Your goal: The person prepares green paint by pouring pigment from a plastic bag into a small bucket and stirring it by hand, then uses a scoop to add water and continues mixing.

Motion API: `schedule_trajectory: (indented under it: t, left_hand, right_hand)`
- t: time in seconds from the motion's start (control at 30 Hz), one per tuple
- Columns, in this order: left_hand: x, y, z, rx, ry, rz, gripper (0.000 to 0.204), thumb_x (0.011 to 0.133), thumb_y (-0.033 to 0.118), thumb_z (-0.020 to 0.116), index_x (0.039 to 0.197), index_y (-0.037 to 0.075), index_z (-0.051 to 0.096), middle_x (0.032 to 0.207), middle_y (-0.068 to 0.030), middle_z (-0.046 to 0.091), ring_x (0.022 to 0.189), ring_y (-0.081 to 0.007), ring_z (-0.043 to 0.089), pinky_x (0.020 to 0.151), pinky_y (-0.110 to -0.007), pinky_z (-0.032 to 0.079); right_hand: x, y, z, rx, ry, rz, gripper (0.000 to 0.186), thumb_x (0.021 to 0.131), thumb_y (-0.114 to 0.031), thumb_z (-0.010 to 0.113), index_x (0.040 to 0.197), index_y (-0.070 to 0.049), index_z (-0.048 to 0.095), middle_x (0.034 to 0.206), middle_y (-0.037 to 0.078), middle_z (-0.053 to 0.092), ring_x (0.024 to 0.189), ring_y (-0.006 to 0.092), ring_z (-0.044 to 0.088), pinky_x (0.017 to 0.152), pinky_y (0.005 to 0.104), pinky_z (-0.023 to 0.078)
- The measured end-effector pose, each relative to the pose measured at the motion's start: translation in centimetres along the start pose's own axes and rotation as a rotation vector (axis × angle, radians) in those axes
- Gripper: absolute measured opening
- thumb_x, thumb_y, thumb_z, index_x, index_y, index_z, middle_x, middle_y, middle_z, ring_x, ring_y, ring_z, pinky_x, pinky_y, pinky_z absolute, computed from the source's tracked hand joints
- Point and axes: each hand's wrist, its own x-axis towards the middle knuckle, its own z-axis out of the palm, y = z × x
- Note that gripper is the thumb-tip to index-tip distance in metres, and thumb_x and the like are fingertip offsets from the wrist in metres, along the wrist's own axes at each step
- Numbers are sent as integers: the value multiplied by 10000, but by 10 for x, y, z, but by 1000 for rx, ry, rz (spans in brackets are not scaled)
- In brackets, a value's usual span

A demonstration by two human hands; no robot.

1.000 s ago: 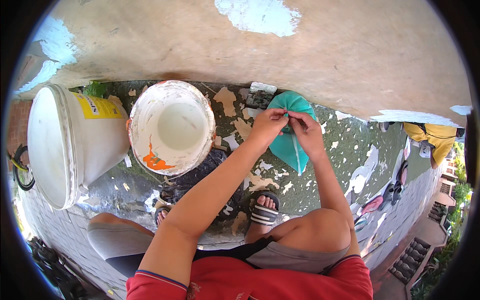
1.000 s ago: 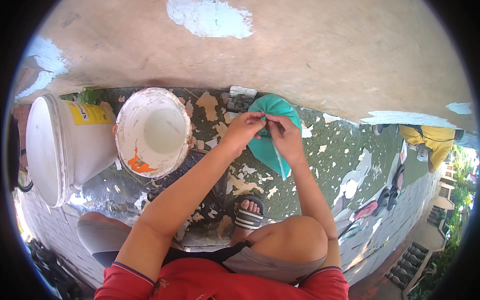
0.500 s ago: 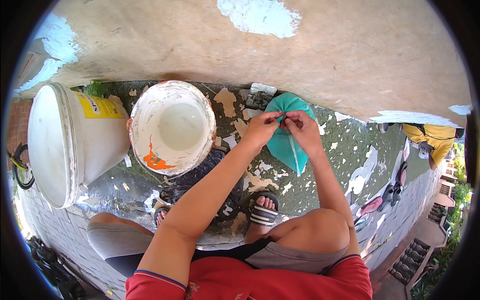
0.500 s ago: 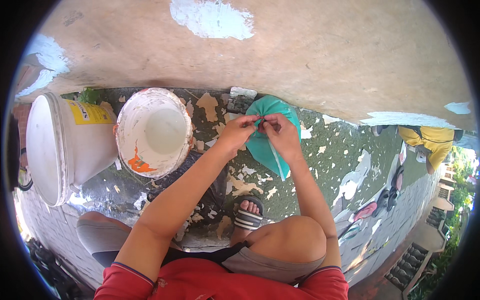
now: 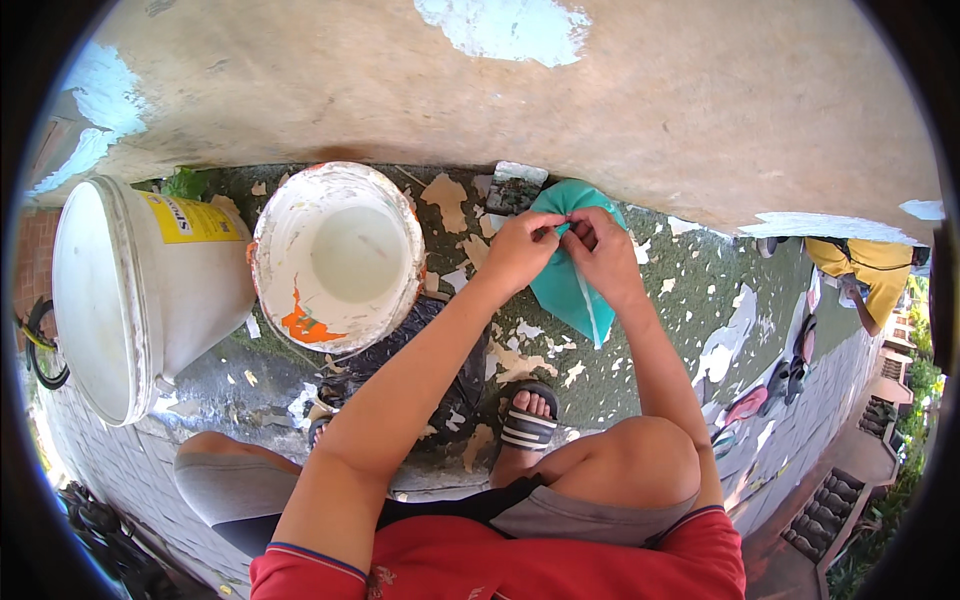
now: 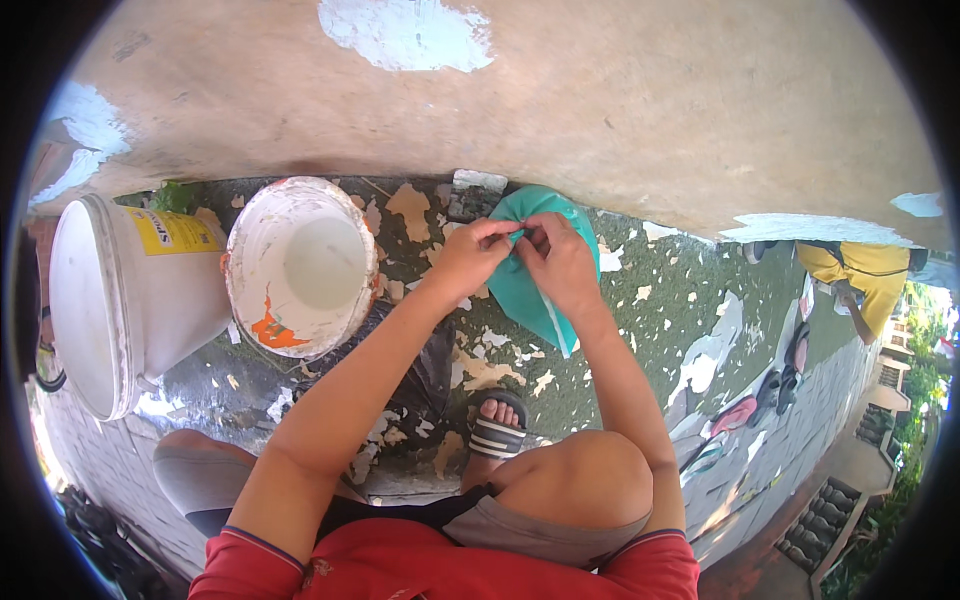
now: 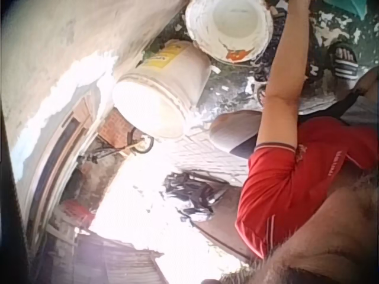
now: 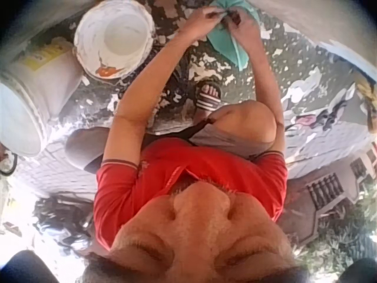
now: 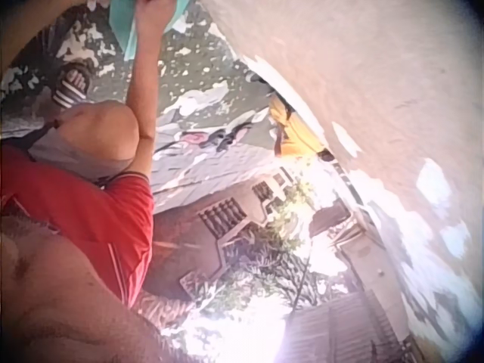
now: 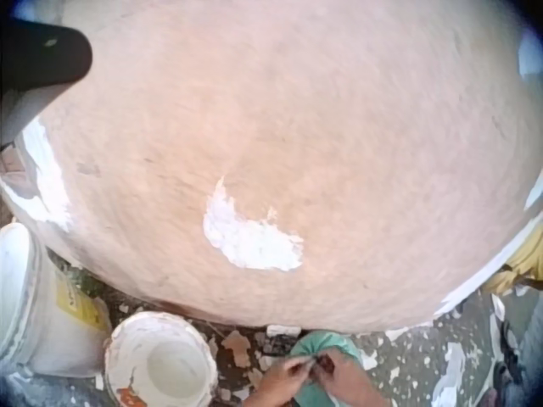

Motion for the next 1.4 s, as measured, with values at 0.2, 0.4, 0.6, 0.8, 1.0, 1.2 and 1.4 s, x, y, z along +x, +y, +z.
schedule_trajectory:
  t: [0.2, 0.4, 0.6, 0.8, 1.0, 1.2, 1.4]
  left_hand:
    - [12, 0, -5, 244, 41, 149, 258, 874, 110, 638, 1115, 100, 729, 1017, -112, 615, 956, -267, 600, 867, -380, 489]
    - [15, -10, 10, 429, 176, 467, 256, 804, 142, 747, 1058, 125, 718, 1066, -81, 595, 1024, -309, 548, 930, -432, 451]
    - [22, -15, 24, 455, 282, 612, 231, 787, 88, 736, 1016, 95, 704, 1058, -66, 616, 1027, -297, 551, 933, -427, 436]
    - [27, -17, 34, 474, 247, 561, 190, 778, 43, 715, 962, 76, 680, 984, -45, 659, 1006, -290, 565, 883, -428, 437]
    - [31, -15, 37, 460, 264, 578, 128, 784, 70, 721, 907, 62, 689, 919, -54, 634, 951, -289, 548, 851, -422, 436]
    - [36, -15, 37, 405, 248, 596, 122, 788, 28, 708, 901, 68, 685, 891, -74, 645, 895, -321, 574, 831, -435, 459]
    - [34, -12, 37, 458, 251, 546, 104, 803, 47, 705, 904, 71, 699, 887, -84, 646, 875, -328, 572, 814, -441, 462]
  right_hand:
    - [5, 1, -4, 318, -50, 281, 193, 972, -177, 608, 955, 12, 639, 750, 96, 666, 633, 158, 621, 610, 308, 494]
    - [8, 25, -8, 526, -119, 410, 310, 1020, -242, 550, 888, 22, 643, 746, 57, 660, 608, 107, 561, 572, 275, 458]
    - [3, 26, -11, 603, -67, 441, 266, 1000, -214, 590, 891, 25, 635, 776, 65, 669, 611, 104, 567, 558, 264, 451]
    - [-6, 4, -18, 333, 254, 302, 225, 925, -199, 686, 945, 18, 631, 843, 108, 680, 662, 143, 624, 611, 295, 503]
    - [-4, -6, -16, -40, 259, 10, 169, 896, -126, 673, 1003, -2, 630, 870, 165, 672, 767, 266, 688, 686, 404, 540]
    - [5, 19, -31, -4, 300, 37, 131, 914, -81, 632, 1014, 3, 624, 916, 193, 671, 803, 317, 682, 700, 412, 533]
    - [3, -2, -39, 3, 123, 12, 141, 913, -91, 651, 1005, 11, 620, 914, 205, 668, 790, 379, 660, 698, 436, 523]
